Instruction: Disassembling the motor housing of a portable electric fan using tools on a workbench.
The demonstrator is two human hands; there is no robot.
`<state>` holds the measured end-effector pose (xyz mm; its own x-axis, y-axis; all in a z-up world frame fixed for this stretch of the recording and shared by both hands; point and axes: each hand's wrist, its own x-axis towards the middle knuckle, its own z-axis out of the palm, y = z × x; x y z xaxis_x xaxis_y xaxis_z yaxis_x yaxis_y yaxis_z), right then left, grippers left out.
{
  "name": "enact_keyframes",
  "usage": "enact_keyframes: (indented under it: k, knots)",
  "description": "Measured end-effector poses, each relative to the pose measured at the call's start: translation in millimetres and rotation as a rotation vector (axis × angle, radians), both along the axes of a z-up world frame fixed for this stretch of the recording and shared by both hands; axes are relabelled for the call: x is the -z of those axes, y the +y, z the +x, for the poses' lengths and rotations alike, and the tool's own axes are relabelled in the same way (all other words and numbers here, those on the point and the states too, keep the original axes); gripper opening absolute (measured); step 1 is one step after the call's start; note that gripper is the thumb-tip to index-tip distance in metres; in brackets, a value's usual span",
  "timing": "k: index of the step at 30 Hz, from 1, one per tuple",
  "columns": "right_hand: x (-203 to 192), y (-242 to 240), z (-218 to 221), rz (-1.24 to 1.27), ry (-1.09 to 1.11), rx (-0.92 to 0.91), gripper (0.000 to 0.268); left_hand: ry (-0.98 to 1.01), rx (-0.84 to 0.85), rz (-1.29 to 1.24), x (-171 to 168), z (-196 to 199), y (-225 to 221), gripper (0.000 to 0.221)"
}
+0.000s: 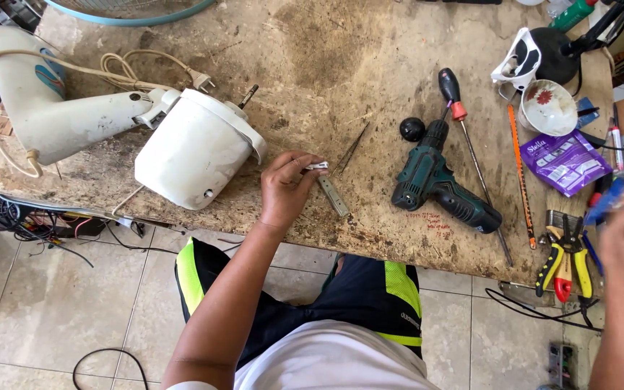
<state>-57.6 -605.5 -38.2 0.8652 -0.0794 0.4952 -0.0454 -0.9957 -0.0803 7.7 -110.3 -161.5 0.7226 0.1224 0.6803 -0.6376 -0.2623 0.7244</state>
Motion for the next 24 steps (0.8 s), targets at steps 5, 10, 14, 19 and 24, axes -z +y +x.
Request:
enact_keyframes:
  k: [5, 10, 14, 19, 24]
  knots:
    - [-69, 164, 36, 0.197, 0.529, -0.118, 0.061, 0.087, -0.030, 0.068, -11, -2, -2, 0.024]
    - [-74, 247, 63, -0.134, 0.668, -0.732, 0.049, 0.092, -0.082, -0.010, -1, 2, -7, 0.021]
    - [-64, 287, 88, 0.028, 1.049, -0.703, 0.045, 0.069, -0.077, 0.011, 3, 4, -4, 0.020]
    - [-64, 299, 102, -0.044, 1.099, -0.693, 0.050, 0.091, -0.076, 0.053, -8, -1, -4, 0.021]
    - [-70, 307, 101, -0.072, 1.110, -0.661, 0.049, 0.092, -0.061, 0.029, -8, -2, -5, 0.021]
